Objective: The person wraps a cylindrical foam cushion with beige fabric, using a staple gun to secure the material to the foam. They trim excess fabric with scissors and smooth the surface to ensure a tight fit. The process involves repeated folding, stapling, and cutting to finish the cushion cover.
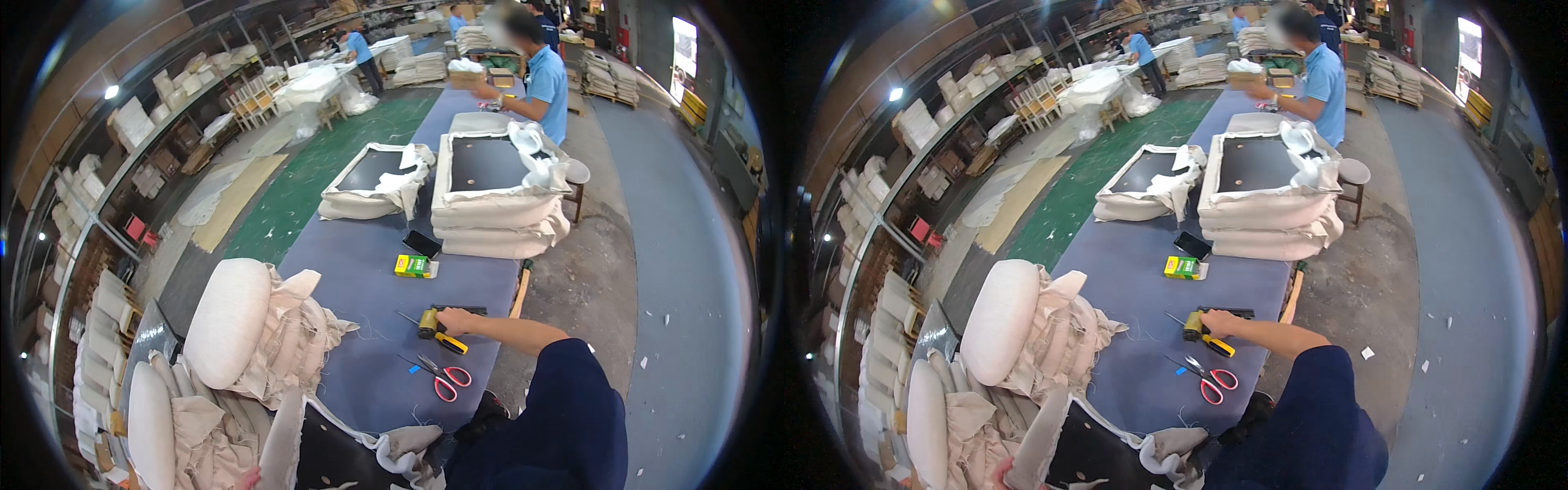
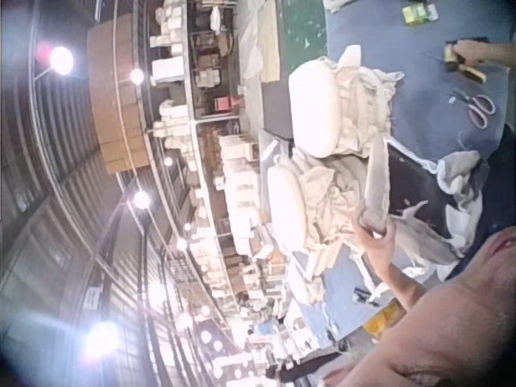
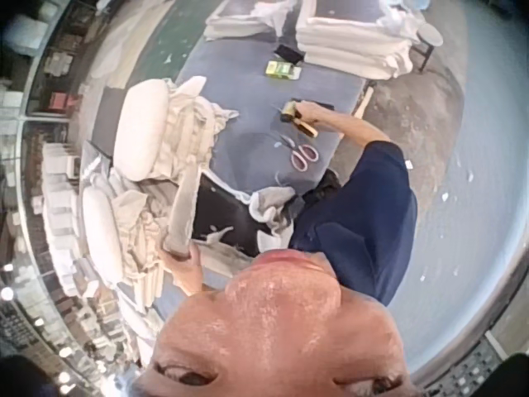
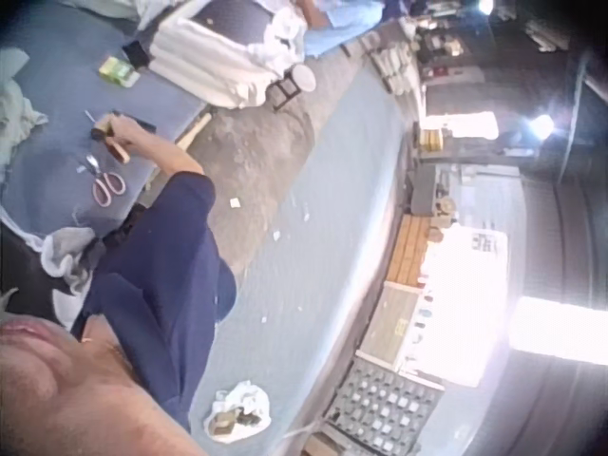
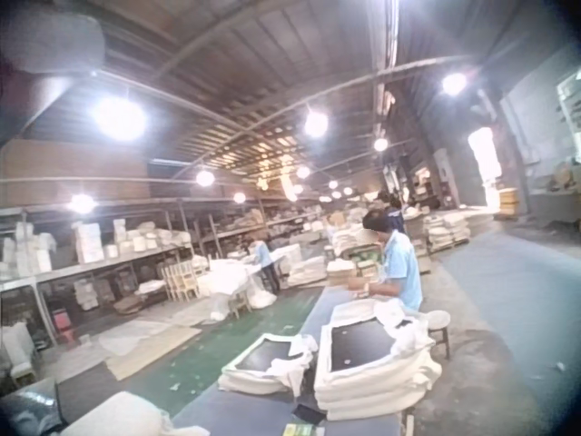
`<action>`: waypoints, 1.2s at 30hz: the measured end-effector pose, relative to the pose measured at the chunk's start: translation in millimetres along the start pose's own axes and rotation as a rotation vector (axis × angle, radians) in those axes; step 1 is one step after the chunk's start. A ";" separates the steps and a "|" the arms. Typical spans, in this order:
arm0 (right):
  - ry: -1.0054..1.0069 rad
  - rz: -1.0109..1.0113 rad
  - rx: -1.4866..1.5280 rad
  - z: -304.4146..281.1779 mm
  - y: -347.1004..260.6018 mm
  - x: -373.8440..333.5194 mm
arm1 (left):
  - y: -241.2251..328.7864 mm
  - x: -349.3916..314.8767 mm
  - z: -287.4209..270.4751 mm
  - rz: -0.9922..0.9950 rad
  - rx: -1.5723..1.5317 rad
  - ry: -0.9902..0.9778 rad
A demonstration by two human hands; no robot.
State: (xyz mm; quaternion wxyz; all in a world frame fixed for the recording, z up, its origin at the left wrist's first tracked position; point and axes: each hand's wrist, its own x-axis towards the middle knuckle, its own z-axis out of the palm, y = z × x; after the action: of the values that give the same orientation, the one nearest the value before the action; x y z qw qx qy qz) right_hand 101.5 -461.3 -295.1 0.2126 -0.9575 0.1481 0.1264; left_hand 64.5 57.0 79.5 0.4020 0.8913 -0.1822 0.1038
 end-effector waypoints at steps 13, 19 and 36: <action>0.211 -0.287 0.396 -8.2 -148.7 25.4 | 38.7 -87.8 44.9 0.264 0.237 0.188; -0.359 -0.085 1.410 52.5 -263.2 87.2 | 36.2 -121.6 48.3 0.156 0.369 0.473; 0.093 -0.356 0.962 -58.3 -286.1 33.7 | -103.7 -182.4 105.9 -0.296 0.242 0.767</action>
State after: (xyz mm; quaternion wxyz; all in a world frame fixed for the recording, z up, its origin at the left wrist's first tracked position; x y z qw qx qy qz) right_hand 239.6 -247.3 -148.4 0.6406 -0.7663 0.0336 -0.0370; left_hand -55.4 84.4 -120.8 0.3438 0.8453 0.1237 0.3898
